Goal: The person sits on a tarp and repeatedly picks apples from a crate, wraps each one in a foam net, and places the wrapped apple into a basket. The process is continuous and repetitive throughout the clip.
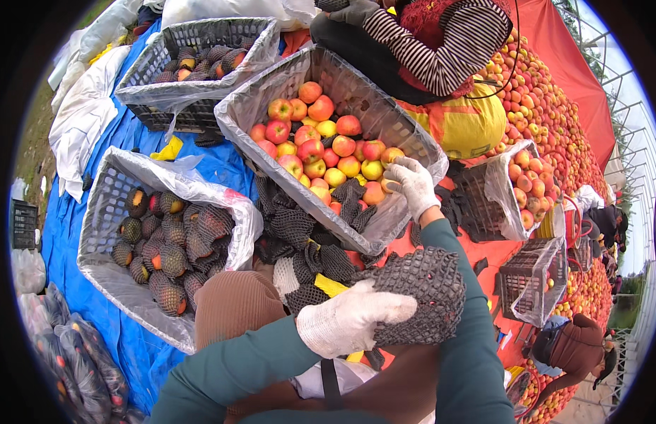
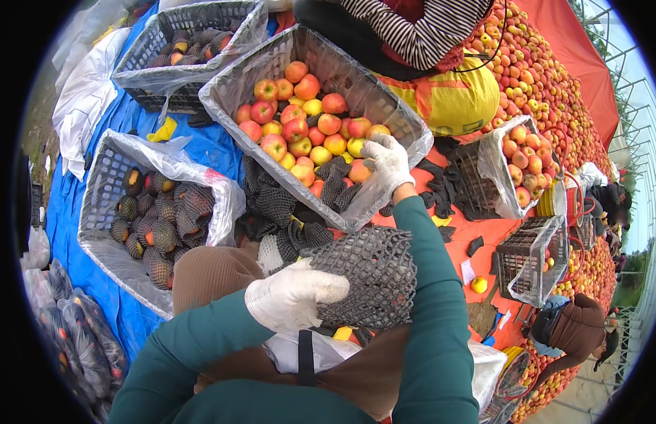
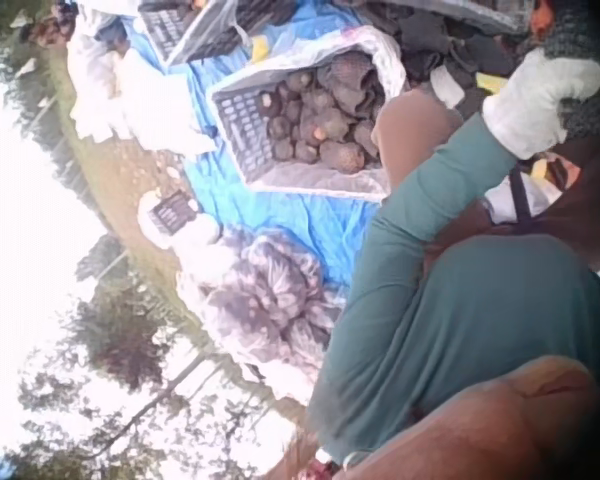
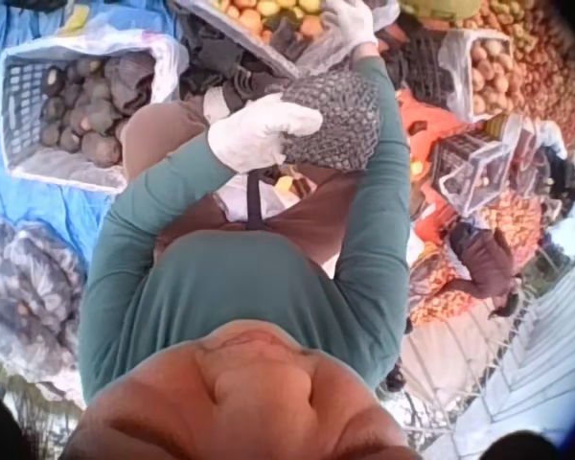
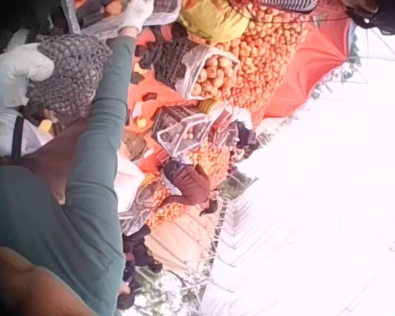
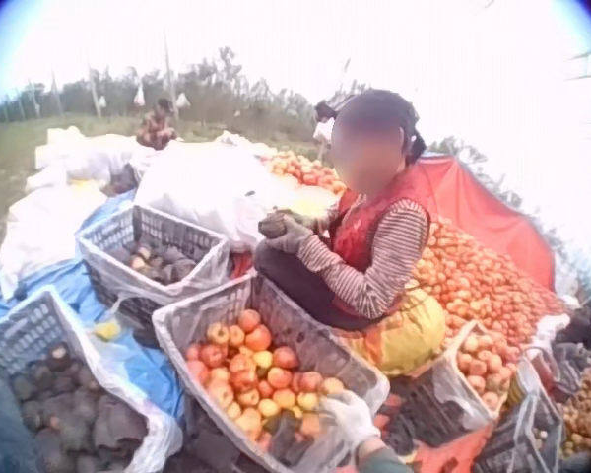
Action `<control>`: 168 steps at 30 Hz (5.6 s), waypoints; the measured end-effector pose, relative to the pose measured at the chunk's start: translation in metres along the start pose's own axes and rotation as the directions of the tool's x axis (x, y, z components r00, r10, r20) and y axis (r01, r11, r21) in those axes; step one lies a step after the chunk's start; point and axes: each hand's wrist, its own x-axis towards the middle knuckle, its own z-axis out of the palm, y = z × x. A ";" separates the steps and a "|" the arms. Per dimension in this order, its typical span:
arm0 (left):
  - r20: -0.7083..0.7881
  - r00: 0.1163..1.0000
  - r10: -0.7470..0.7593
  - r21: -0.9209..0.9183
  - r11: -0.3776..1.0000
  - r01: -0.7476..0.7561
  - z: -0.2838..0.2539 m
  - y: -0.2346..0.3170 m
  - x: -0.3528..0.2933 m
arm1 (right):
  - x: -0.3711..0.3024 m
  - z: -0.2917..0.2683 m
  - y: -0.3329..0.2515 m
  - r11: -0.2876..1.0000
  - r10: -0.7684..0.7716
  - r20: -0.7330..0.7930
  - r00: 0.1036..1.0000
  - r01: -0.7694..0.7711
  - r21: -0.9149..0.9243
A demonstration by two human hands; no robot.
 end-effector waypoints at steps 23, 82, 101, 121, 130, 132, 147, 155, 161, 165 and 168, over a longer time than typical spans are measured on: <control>-0.143 0.885 0.443 0.785 0.595 -0.171 -0.014 0.010 0.000 | 0.103 -0.029 0.043 0.998 0.007 0.035 0.999 -0.009 0.061; 0.301 0.874 0.381 -0.676 0.731 -0.086 0.260 -0.053 -0.242 | -0.518 0.034 -0.091 0.430 -0.886 -0.030 0.463 0.844 0.319; 0.161 0.701 0.694 0.836 0.281 -0.470 0.169 -0.044 -0.180 | -0.467 0.064 -0.055 0.684 -0.640 -0.074 0.765 0.611 0.399; -0.084 0.991 0.107 -0.209 0.970 -0.122 0.089 -0.104 -0.202 | -0.429 0.087 0.097 0.711 -0.416 0.472 0.777 0.602 -0.364; -0.115 0.982 0.147 0.032 0.989 -0.145 0.076 -0.108 -0.204 | -0.438 0.062 0.022 0.842 -0.188 -0.040 0.981 0.182 0.508; -0.193 0.953 0.234 0.229 0.955 -0.188 0.076 -0.107 -0.199 | -0.440 0.058 0.001 0.838 -0.270 -0.183 0.945 0.324 0.439; -0.334 0.714 0.616 0.299 0.787 -0.539 0.060 -0.094 -0.195 | -0.431 0.061 -0.017 0.880 -0.475 0.025 0.880 0.474 0.039; -0.219 0.758 0.615 0.483 0.743 -0.463 0.060 -0.086 -0.211 | -0.411 0.081 -0.013 0.932 -0.361 0.188 0.913 0.361 0.037; -0.213 0.763 0.610 0.365 0.774 -0.517 0.047 -0.076 -0.216 | -0.398 0.102 -0.020 0.955 -0.297 0.221 0.929 0.284 0.088; -0.311 0.802 0.510 -0.067 0.830 -0.554 0.043 -0.048 -0.228 | -0.387 0.115 -0.022 0.963 -0.268 0.176 0.947 0.266 0.036; -0.376 0.631 0.678 -0.044 0.668 -0.743 0.009 -0.023 -0.244 | -0.370 0.118 -0.034 0.950 -0.292 0.140 0.946 0.271 0.152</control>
